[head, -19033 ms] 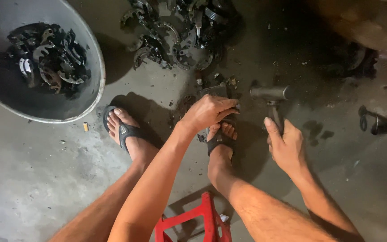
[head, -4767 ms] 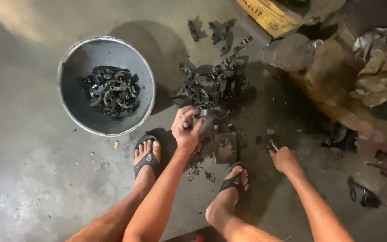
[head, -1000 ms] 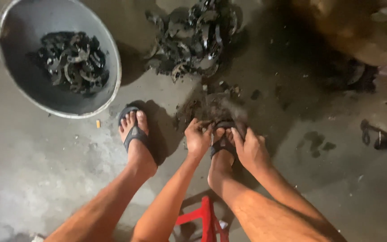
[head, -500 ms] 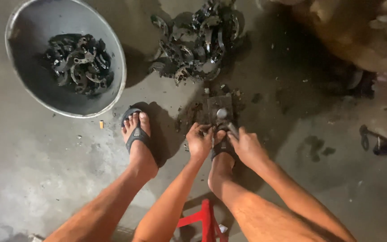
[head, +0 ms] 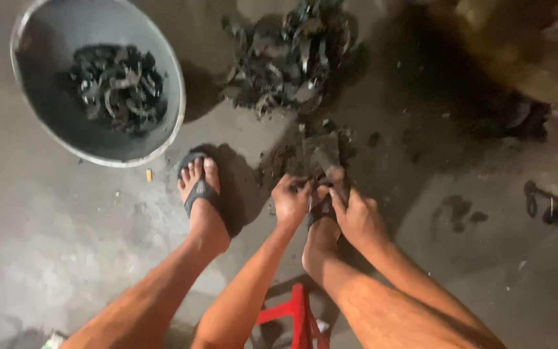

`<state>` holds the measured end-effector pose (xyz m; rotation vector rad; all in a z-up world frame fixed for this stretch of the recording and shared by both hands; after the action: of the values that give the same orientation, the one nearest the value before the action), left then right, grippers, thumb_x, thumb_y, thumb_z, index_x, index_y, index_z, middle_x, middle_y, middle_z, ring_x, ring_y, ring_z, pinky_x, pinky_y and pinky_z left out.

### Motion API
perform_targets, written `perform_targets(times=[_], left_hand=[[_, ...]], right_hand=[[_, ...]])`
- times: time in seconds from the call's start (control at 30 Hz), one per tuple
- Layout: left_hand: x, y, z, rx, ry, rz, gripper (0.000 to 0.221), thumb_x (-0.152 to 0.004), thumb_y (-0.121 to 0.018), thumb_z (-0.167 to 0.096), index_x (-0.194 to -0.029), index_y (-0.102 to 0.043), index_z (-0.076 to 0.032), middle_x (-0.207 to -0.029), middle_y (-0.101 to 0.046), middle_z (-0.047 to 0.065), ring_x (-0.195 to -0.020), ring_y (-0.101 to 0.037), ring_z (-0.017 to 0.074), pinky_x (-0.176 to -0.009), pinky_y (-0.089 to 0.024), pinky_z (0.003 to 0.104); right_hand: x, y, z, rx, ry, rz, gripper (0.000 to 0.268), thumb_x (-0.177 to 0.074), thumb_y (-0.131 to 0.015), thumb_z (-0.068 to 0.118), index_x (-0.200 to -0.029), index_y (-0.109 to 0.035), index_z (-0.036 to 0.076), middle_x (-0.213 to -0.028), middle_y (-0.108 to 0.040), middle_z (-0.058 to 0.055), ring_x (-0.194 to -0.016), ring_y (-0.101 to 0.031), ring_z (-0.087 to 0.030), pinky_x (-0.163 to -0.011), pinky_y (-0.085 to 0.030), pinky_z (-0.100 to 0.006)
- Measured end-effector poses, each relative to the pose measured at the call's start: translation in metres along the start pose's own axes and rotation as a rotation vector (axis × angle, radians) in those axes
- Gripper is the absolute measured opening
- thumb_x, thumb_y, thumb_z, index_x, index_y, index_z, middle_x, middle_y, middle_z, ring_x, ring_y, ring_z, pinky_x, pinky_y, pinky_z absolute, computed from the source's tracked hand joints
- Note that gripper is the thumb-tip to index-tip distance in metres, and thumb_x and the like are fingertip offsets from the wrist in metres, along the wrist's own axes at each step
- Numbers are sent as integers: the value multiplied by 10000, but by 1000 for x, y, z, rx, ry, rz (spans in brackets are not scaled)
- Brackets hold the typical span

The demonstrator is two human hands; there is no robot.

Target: Removing old brake shoe linings from metal brake shoes using a hammer and a punch.

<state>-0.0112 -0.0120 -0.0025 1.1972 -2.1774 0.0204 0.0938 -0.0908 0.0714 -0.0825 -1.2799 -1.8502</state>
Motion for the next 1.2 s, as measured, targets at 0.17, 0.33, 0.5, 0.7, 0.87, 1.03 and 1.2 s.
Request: perform_targets(times=[0.17, 0.33, 0.5, 0.7, 0.87, 1.03, 1.2], left_hand=[[-4, -1, 6, 68, 65, 34, 84, -808, -596, -50, -819, -617, 31, -907, -550, 198, -964, -532, 394, -706, -491, 502], [0, 3, 9, 0, 61, 36, 89, -779, -625, -92, -785, -636, -3, -757, -549, 127, -774, -600, 254, -650, -495, 399], [-4, 0, 7, -17, 20, 29, 100, -786, -614, -75, -800, -616, 23, -772, -545, 154, -813, -587, 319, -638, -489, 452], [-7, 0, -8, 55, 22, 30, 96, -810, -592, -64, -797, -603, 30, -767, -537, 138, -785, -580, 309, -617, -484, 467], [-5, -2, -4, 55, 64, 48, 116, -804, -591, -63, -784, -591, 52, -885, -492, 203, -894, -480, 354, -648, -408, 475], [-7, -9, 18, 33, 48, 39, 90, -791, -599, -54, -786, -587, 35, -778, -496, 178, -818, -553, 263, -578, -342, 293], [-3, -2, -16, 58, 110, 68, 181, -814, -595, -63, -851, -584, 114, -1138, -418, 349, -1135, -338, 529, -826, -466, 609]], right_hand=[[-12, -18, -29, 193, -79, 233, 440, -825, -552, 307, -1051, -523, -69, -751, -621, -272, -673, -640, -380, -501, -526, -463], [3, 6, 0, 44, -38, 15, 332, -853, -561, 282, -793, -545, -44, -599, -586, -234, -525, -613, -347, -382, -471, -380], [-9, 1, -7, 208, -238, 311, 359, -809, -532, 408, -911, -564, 65, -726, -644, -160, -678, -655, -299, -545, -538, -411], [-5, -9, -14, 161, 27, 38, 372, -853, -528, 326, -943, -520, -36, -604, -591, -243, -558, -624, -350, -430, -481, -441], [-11, -14, -23, 191, 16, 176, 408, -792, -574, 299, -992, -544, -56, -648, -615, -240, -556, -636, -327, -424, -508, -399], [1, -3, -12, 64, -22, 78, 407, -847, -516, 256, -1005, -522, -118, -629, -591, -287, -546, -619, -381, -409, -475, -458], [-7, 2, -28, 11, -119, 61, 361, -848, -548, 318, -785, -573, -37, -576, -592, -214, -548, -619, -346, -412, -444, -407]])
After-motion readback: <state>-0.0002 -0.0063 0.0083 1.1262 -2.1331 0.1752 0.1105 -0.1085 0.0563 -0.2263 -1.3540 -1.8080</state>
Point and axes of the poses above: each hand's wrist, its own x-axis away from the middle knuckle, its own y-axis out of the back of the hand, z = x × y, the point moved 1 cm from there along -x, towards the middle knuckle
